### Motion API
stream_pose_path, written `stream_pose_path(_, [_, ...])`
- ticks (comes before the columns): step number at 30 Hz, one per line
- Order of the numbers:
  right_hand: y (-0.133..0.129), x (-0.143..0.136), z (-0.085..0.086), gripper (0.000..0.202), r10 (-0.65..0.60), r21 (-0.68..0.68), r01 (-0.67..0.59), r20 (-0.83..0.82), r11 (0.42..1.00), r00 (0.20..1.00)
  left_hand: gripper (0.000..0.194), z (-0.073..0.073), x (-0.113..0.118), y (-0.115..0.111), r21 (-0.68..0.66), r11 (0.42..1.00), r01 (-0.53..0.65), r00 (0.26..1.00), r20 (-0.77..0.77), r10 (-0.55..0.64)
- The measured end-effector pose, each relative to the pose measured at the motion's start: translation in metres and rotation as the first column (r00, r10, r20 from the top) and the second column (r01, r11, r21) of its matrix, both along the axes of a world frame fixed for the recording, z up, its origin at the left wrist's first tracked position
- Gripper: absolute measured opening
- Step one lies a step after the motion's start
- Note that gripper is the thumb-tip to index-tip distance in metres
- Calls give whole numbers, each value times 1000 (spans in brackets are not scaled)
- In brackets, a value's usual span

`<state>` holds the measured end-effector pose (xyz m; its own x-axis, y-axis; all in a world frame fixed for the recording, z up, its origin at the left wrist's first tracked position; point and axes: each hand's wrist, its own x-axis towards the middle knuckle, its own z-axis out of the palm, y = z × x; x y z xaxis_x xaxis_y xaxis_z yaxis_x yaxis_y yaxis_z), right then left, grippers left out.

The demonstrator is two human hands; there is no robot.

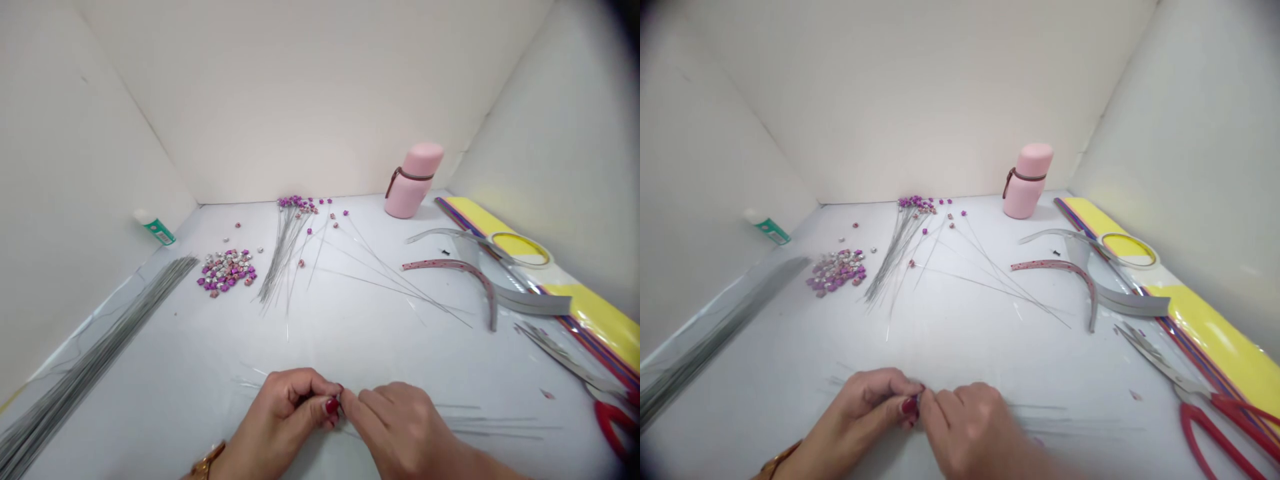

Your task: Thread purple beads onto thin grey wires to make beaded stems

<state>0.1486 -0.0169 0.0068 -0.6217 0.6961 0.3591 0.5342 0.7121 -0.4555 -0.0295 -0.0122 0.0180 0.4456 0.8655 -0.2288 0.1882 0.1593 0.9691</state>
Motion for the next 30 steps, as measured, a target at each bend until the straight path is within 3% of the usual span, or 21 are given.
stream_pose_path(1, [0,0,0,32,3,-71,-4,-18,997,1000,19,0,0,0,44,999,9,1000,-24,-8])
stream_pose_path(2, [1,0,2,31,3,-250,-17,-55,968,998,19,1,0,1,100,995,24,998,-59,-18])
stream_pose_path(3, [3,0,4,30,-12,-481,-45,-115,875,993,19,2,0,1,162,986,49,995,-96,-33])
stream_pose_path(4, [5,0,7,29,-68,-703,-76,-174,708,982,19,4,-1,1,222,971,83,990,-130,-55])
stream_pose_path(5, [8,1,10,27,-148,-858,-109,-209,502,967,19,5,-1,1,275,954,120,984,-158,-78])
stream_pose_path(6, [10,1,13,26,-230,-941,-140,-217,308,949,19,7,-1,1,315,937,153,979,-177,-100])
stream_pose_path(7, [11,0,15,24,-294,-973,-164,-207,165,933,20,8,-2,1,334,926,177,975,-186,-119])
stream_pose_path(8, [12,0,16,23,-326,-979,-181,-203,95,923,21,9,-2,1,333,925,185,974,-190,-126])
stream_pose_path(9, [13,0,16,24,-326,-977,-184,-209,106,922,20,9,-1,1,311,935,170,976,-186,-115])
stream_pose_path(10, [13,0,16,24,-290,-965,-172,-225,198,930,19,9,-1,1,263,956,130,982,-167,-87])
stream_pose_path(11, [12,1,15,25,-218,-920,-149,-239,364,946,18,8,0,1,186,980,74,991,-127,-51])
stream_pose_path(12, [12,1,13,26,-131,-814,-115,-228,570,965,16,8,2,2,85,996,14,997,-72,-7])
stream_pose_path(13, [11,2,11,27,-51,-639,-79,-183,765,982,15,7,3,3,-29,999,-40,999,-4,40])
stream_pose_path(14, [10,3,9,28,5,-424,-54,-115,904,993,15,6,4,4,-146,986,-82,993,67,93])
stream_pose_path(15, [10,4,6,28,29,-217,-38,-43,976,999,16,6,5,5,-254,961,-106,980,135,143])
stream_pose_path(16, [10,6,4,27,33,-47,-32,12,998,999,16,5,6,6,-343,932,-117,963,189,191])
stream_pose_path(18, [12,9,1,26,20,151,-32,75,988,997,16,5,7,6,-457,881,-126,927,263,269])
stream_pose_path(23, [17,14,-1,20,41,297,-84,150,951,988,16,1,5,2,-562,823,-81,864,372,339])
stream_pose_path(26, [17,13,2,23,53,286,-81,104,955,993,14,-1,3,2,-594,804,-42,851,400,340])
stream_pose_path(30, [17,12,11,25,32,-42,-32,-1,999,999,14,0,-2,7,-553,827,-100,859,372,352])
